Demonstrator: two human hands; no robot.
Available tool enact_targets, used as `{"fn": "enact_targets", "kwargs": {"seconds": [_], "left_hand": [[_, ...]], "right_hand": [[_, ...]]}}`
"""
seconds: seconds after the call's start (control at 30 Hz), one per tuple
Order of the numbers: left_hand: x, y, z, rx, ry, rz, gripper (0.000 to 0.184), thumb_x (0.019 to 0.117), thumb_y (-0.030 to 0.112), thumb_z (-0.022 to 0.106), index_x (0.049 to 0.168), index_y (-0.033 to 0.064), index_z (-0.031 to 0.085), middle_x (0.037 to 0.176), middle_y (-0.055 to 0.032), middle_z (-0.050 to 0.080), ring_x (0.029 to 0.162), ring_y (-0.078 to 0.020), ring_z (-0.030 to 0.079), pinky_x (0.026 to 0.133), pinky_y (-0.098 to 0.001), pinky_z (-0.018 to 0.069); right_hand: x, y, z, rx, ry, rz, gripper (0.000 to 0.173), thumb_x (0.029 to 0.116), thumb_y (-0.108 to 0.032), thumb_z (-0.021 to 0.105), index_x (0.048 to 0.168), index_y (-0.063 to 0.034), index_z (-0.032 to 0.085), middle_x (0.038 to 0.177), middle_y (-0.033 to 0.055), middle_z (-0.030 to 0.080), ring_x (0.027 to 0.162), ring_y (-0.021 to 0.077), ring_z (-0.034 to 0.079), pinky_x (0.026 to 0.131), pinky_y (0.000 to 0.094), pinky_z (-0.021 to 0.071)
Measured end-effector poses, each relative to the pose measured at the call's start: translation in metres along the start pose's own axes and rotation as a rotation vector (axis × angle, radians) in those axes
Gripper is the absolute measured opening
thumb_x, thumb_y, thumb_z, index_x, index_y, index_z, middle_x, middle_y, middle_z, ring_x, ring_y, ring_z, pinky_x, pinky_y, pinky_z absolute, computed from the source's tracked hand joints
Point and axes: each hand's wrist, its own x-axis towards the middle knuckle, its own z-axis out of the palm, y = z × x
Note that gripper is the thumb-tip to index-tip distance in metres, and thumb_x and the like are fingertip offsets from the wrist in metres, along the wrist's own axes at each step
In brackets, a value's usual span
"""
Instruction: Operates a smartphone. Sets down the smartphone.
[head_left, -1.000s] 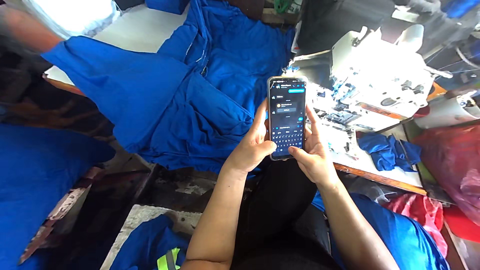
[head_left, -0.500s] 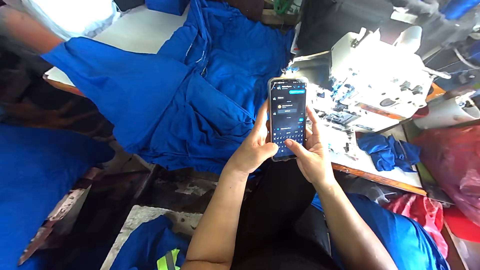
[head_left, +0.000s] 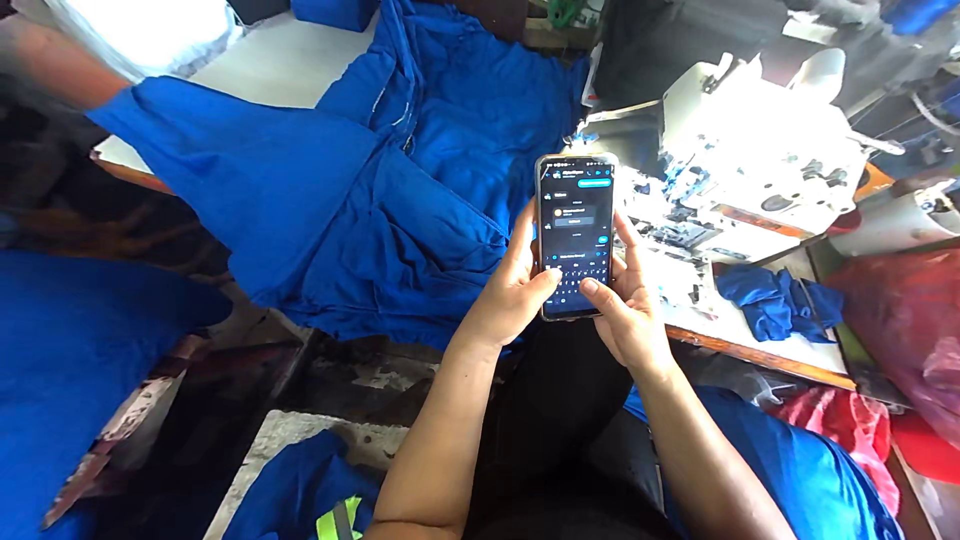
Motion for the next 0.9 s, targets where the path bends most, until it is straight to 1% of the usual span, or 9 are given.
{"fn": "enact_targets", "kwargs": {"seconds": [0.07, 0.1, 0.2, 0.3, 0.43, 0.53, 0.7, 0.83, 0.9], "left_hand": [[0.0006, -0.0002, -0.0003, 0.007, 0.001, -0.006, 0.084, 0.0945, -0.012, 0.041, 0.162, 0.0286, 0.010, 0.141, -0.0118, 0.055, 0.115, -0.0239, 0.065, 0.095, -0.0431, 0.0577], [0.0003, -0.0003, -0.0014, 0.001, -0.016, -0.002, 0.085, 0.0937, -0.011, 0.042, 0.161, 0.0282, 0.009, 0.140, -0.0117, 0.055, 0.115, -0.0235, 0.065, 0.095, -0.0431, 0.0576], [-0.0010, 0.0000, -0.0052, -0.027, -0.078, 0.015, 0.096, 0.0848, -0.013, 0.049, 0.162, 0.0266, 0.007, 0.143, -0.0107, 0.053, 0.118, -0.0233, 0.064, 0.097, -0.0431, 0.0567], [-0.0020, 0.0013, -0.0055, -0.024, -0.082, 0.014, 0.097, 0.0845, -0.015, 0.047, 0.162, 0.0262, 0.005, 0.144, -0.0119, 0.052, 0.120, -0.0245, 0.063, 0.098, -0.0443, 0.0562], [-0.0028, 0.0024, -0.0065, -0.028, -0.087, 0.016, 0.101, 0.0815, -0.015, 0.050, 0.162, 0.0264, 0.006, 0.145, -0.0096, 0.052, 0.120, -0.0225, 0.063, 0.098, -0.0425, 0.0562], [-0.0037, 0.0029, -0.0080, -0.034, -0.087, 0.023, 0.103, 0.0797, -0.013, 0.053, 0.162, 0.0267, 0.006, 0.145, -0.0077, 0.052, 0.120, -0.0206, 0.063, 0.098, -0.0405, 0.0564], [-0.0041, 0.0038, -0.0089, -0.047, -0.089, 0.027, 0.102, 0.0805, -0.012, 0.053, 0.162, 0.0272, 0.006, 0.146, -0.0082, 0.051, 0.120, -0.0214, 0.063, 0.098, -0.0412, 0.0560], [-0.0031, 0.0032, -0.0088, -0.046, -0.098, 0.024, 0.102, 0.0800, -0.011, 0.053, 0.161, 0.0262, 0.005, 0.145, -0.0096, 0.051, 0.119, -0.0223, 0.063, 0.097, -0.0419, 0.0569], [-0.0030, 0.0029, -0.0086, -0.059, -0.093, 0.018, 0.102, 0.0796, -0.011, 0.053, 0.161, 0.0264, 0.006, 0.145, -0.0097, 0.051, 0.120, -0.0226, 0.063, 0.097, -0.0421, 0.0566]], "right_hand": [[-0.0002, 0.0000, -0.0003, -0.002, -0.002, 0.001, 0.076, 0.0972, -0.003, 0.059, 0.162, -0.0248, 0.025, 0.130, 0.0112, 0.064, 0.106, 0.0229, 0.071, 0.083, 0.0398, 0.0639], [-0.0004, 0.0003, -0.0006, 0.004, -0.007, -0.003, 0.076, 0.0974, -0.003, 0.059, 0.162, -0.0246, 0.025, 0.130, 0.0114, 0.064, 0.106, 0.0229, 0.071, 0.084, 0.0398, 0.0637], [-0.0006, 0.0002, -0.0010, 0.017, -0.015, -0.004, 0.076, 0.0975, -0.003, 0.059, 0.162, -0.0249, 0.025, 0.130, 0.0112, 0.064, 0.107, 0.0223, 0.071, 0.085, 0.0393, 0.0634], [-0.0003, 0.0006, -0.0015, 0.028, -0.032, -0.016, 0.079, 0.0962, -0.002, 0.060, 0.162, -0.0248, 0.024, 0.132, 0.0111, 0.063, 0.108, 0.0231, 0.070, 0.086, 0.0401, 0.0631], [0.0003, 0.0008, -0.0051, 0.006, -0.091, -0.014, 0.095, 0.0878, 0.006, 0.066, 0.164, -0.0250, 0.017, 0.138, 0.0123, 0.060, 0.112, 0.0254, 0.069, 0.089, 0.0416, 0.0627], [0.0014, 0.0004, -0.0062, -0.017, -0.115, 0.010, 0.100, 0.0838, 0.012, 0.062, 0.164, -0.0267, 0.015, 0.141, 0.0125, 0.058, 0.113, 0.0267, 0.069, 0.088, 0.0426, 0.0630], [0.0020, 0.0003, -0.0050, -0.027, -0.116, 0.015, 0.097, 0.0849, 0.014, 0.058, 0.163, -0.0257, 0.017, 0.140, 0.0130, 0.058, 0.112, 0.0269, 0.069, 0.086, 0.0419, 0.0635], [0.0012, -0.0006, -0.0073, -0.013, -0.117, 0.029, 0.093, 0.0880, 0.009, 0.056, 0.164, -0.0265, 0.015, 0.140, 0.0115, 0.058, 0.112, 0.0248, 0.069, 0.089, 0.0417, 0.0625], [0.0012, -0.0002, -0.0081, -0.012, -0.114, 0.026, 0.089, 0.0898, 0.007, 0.054, 0.163, -0.0254, 0.016, 0.138, 0.0111, 0.059, 0.111, 0.0236, 0.069, 0.089, 0.0411, 0.0622]]}}
